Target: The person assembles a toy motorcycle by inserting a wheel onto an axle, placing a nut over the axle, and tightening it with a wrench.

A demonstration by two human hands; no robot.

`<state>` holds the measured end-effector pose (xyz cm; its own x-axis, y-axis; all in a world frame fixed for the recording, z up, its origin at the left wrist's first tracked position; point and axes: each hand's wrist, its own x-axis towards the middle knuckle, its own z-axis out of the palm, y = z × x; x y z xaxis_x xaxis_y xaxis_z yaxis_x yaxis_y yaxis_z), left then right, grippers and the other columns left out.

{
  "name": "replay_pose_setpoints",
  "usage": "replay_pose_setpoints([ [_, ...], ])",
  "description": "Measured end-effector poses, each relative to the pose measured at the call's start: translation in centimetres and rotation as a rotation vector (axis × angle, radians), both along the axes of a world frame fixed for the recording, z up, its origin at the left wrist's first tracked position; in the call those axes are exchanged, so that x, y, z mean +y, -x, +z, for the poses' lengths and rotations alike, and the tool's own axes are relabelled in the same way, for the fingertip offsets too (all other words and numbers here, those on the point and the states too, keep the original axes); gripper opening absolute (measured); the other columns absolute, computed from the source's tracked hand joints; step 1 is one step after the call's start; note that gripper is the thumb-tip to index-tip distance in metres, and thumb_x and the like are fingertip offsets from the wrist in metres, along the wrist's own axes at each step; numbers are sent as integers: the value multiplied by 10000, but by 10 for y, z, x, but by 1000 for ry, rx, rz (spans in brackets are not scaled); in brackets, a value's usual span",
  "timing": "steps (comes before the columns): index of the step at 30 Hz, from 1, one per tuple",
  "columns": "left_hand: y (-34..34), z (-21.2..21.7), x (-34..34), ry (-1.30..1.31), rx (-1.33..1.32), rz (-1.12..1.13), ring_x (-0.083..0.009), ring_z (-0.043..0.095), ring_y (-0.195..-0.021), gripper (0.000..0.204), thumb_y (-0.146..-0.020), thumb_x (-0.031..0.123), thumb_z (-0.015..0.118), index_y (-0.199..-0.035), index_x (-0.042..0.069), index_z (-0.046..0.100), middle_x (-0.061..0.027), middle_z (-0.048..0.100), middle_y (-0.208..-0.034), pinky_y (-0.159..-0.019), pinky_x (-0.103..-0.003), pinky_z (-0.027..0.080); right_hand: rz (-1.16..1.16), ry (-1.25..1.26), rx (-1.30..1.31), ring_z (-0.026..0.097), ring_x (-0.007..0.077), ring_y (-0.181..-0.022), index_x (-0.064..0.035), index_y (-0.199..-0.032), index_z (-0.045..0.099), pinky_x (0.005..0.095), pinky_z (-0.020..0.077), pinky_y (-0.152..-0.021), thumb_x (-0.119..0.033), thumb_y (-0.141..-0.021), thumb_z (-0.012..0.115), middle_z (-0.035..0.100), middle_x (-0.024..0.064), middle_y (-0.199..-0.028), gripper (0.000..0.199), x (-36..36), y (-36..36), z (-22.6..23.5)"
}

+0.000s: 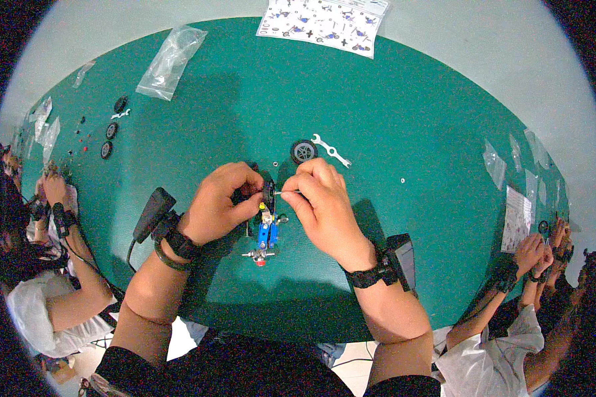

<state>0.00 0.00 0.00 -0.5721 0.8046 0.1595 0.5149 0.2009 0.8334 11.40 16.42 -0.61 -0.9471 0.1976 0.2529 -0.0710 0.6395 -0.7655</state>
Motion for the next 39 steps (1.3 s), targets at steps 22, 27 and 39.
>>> replay_pose_setpoints([
  [22, -2, -4, 1, -32, 40, -32, -209, 539, -666, 159, -703, 87, 662, -814, 38, 558, -73, 535, -720, -593, -308, 427, 30, 37, 32, 496, 258, -802, -72, -828, 545, 355, 365, -725, -96, -749, 625, 492, 80, -820, 115, 2, -2, -1],
  [27, -3, -3, 1, -20, 33, -6, -233, 538, -677, 139, -688, 85, 659, -785, 40, 569, -70, 536, -695, -600, -335, 425, 6, 3, 48, 490, 259, -858, -69, -797, 567, 352, 364, -748, -103, -744, 635, 490, 78, -890, 93, 1, -2, 0],
  [39, -2, -1, 1, -22, 34, -29, -230, 542, -672, 141, -691, 88, 661, -784, 40, 567, -70, 535, -694, -595, -334, 429, 31, -137, 47, 495, 255, -857, -58, -780, 566, 364, 347, -757, -147, -783, 604, 506, 76, -865, 98, 1, -1, 1],
])
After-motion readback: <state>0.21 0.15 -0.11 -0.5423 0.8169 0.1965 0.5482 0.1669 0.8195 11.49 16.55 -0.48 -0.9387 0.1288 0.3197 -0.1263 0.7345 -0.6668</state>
